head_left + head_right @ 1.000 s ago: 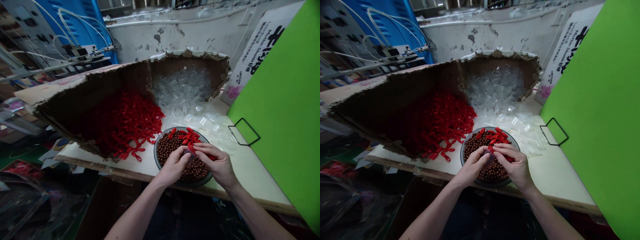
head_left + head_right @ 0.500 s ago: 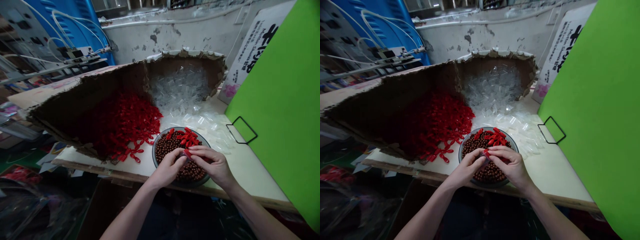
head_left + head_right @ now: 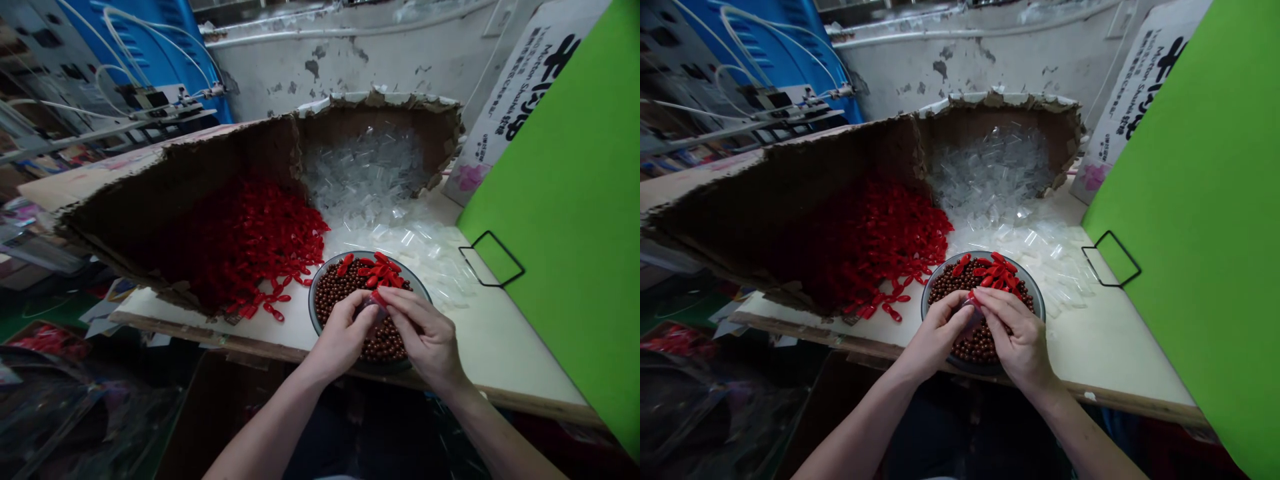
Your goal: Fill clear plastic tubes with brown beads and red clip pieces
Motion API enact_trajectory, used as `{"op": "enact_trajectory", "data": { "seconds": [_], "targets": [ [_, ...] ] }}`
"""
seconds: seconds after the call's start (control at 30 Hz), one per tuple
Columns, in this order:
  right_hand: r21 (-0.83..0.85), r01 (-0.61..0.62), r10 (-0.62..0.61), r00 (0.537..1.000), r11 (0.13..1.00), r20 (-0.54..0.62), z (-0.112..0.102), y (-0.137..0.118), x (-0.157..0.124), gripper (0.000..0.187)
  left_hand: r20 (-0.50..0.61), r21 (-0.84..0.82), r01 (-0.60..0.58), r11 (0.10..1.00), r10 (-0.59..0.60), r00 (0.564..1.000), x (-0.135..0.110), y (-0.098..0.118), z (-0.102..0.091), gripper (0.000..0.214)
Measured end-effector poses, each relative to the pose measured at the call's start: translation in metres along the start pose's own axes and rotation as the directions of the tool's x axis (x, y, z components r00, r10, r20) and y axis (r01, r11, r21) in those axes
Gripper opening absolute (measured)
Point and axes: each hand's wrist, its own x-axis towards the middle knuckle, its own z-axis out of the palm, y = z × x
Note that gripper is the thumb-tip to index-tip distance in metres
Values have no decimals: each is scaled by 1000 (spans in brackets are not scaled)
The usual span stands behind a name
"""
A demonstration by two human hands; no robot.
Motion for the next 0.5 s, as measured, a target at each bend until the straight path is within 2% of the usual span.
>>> {"op": "enact_trajectory", "data": {
  "seconds": [0.13,0.3,0.4,0.5],
  "targets": [
    [-25,-5,5,1000,1000,-17,2,-4,8,30,7,-38,2,999,-1,1000,7,2,-2,24],
    [59,-22,14,993,998,120,-4,-6,19,25,83,-139,118,983,-107,991,11,1,-10,30],
    [217,-138,126,990,966,70,-6,-6,24,25,82,-209,161,965,-147,986,9,-5,-11,33],
    [442,-286,270,958,850,100,-4,-6,32,30,142,-161,193,968,-171,975,4,-10,-8,35]
  ]
}}
